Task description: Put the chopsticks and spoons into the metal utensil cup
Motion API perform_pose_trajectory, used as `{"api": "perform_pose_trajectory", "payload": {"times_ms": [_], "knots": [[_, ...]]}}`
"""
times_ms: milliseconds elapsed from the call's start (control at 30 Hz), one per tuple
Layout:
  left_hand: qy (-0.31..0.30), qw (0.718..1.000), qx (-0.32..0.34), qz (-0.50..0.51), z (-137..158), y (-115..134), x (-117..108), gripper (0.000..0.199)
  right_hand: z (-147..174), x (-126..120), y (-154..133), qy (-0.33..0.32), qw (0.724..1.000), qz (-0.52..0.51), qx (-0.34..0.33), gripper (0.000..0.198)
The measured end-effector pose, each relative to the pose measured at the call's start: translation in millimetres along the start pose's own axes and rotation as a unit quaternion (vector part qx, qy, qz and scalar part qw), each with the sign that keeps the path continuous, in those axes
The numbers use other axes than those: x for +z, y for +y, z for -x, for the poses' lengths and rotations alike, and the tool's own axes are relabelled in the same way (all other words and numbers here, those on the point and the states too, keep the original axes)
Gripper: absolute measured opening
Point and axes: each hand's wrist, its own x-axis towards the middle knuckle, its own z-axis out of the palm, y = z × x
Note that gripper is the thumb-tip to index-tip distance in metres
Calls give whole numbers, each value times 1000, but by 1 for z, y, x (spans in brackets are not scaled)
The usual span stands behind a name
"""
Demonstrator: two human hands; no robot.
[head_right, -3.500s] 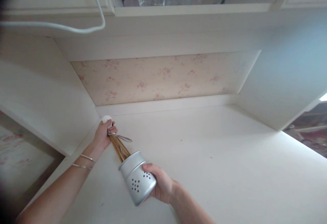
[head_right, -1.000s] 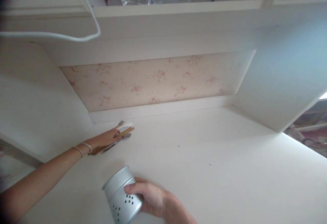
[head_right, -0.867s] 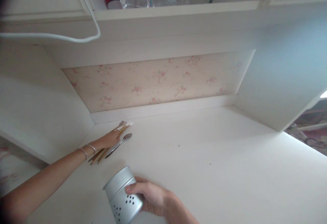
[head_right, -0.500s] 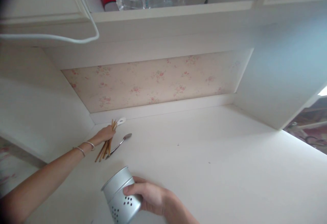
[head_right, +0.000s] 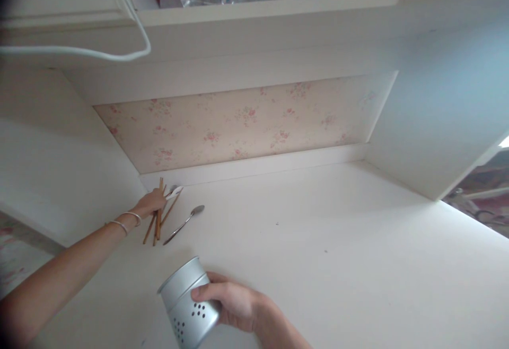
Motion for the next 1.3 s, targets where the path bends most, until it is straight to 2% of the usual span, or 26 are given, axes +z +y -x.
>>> {"api": "perform_pose_trajectory", "payload": {"times_ms": [100, 333, 467, 567, 867, 1100, 1200, 1300], "knots": [[-4, 997, 4, -71, -6, 5, -12, 43, 0, 0, 0, 1, 1000, -2, 1, 47], [-52, 976, 172, -120, 13, 27, -15, 25, 0, -1, 0, 6, 1000, -5, 9, 48], [-42, 965, 216, -139, 22, 33, -14, 28, 0, -1, -1, 4, 1000, -3, 8, 47], [-17, 966, 201, -164, 17, 33, -16, 32, 0, -1, -1, 12, 1000, 4, 17, 46], [48, 976, 79, -197, -15, 31, -28, 44, -1, -1, -2, 19, 1000, 1, 21, 47], [-11, 986, 10, -165, -22, 18, -11, 46, -2, -1, 0, 14, 1000, -1, 16, 46], [-40, 988, 6, -151, -25, 10, -3, 50, -2, -1, 0, 12, 1000, 2, 13, 45], [-42, 988, 19, -146, -29, 4, -2, 54, -1, -1, -1, 11, 1000, 6, 13, 44]]}}
